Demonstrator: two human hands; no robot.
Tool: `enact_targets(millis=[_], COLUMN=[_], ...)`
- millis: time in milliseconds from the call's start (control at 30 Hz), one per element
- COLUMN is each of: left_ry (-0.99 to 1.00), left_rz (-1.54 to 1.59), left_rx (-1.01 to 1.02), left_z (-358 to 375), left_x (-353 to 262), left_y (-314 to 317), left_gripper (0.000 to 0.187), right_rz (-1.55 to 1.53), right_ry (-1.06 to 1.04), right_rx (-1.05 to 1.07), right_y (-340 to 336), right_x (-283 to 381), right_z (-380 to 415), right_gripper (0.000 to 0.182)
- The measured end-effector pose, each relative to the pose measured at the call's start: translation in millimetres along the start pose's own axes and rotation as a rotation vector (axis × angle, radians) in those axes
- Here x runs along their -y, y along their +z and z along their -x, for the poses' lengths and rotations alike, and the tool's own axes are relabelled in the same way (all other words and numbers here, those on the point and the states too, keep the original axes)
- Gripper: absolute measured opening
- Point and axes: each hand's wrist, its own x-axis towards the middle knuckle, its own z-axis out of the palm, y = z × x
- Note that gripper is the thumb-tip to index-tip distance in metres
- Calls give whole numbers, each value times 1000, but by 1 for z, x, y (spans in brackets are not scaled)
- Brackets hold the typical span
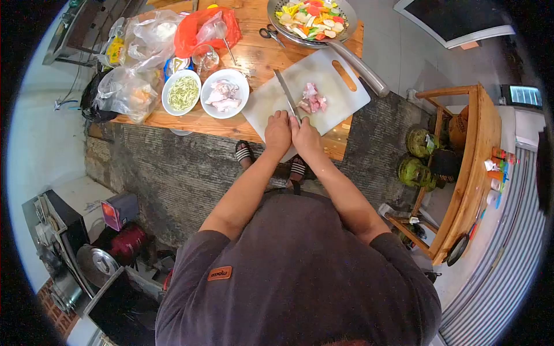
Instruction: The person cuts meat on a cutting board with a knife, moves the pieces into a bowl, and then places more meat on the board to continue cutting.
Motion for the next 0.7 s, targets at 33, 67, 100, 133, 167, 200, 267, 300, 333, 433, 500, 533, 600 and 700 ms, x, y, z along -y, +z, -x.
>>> enact_targets(millis=[33,67,100,133,167,200,267,300,333,433,500,533,600,700], left_ry=[-5,0,2,-1,-2,8,22,29,36,-1,5,8,16,8], left_rz=[-1,-3,-23,-40,-40,-47,-57,-52,-46,-7,-8,-6,-32,-52], left_rx=[-4,-8,4,20,20,5,-7,-2,1,26,18,6,5,10], left_z=[1,0,-1,1,1,1,4,3,0,0,-1,-1,0,0], left_x=[-1,-2,-2,-2,-2,0,3,4,5,3,2,3,1,-3], left_y=[-1,-3,-4,-3,-2,0,3,3,2,0,1,2,-1,-2], left_gripper=[15,15,15,14,14,15,17,17,17,21,21,21,19,18], right_rz=[2,-8,-16,-14,-26,-40,-46,-49,-52,18,21,18,93,77], right_ry=[0,5,6,0,-21,-36,-24,-22,-27,1,-38,-35,-52,-88], right_rx=[0,-6,-11,-10,-36,-64,-66,-72,-78,-12,-36,-40,-41,-1], right_y=[2,6,4,2,1,0,-3,-5,-3,-4,-10,-13,-24,-38], right_x=[-6,-12,-9,-7,-5,-2,7,10,7,-3,-8,-11,-13,-17], right_z=[3,4,4,0,-6,-8,-11,-14,-11,-2,-6,-6,-12,-13], right_gripper=[60,61,61,61,61,61,60,59,59,61,62,62,61,61])
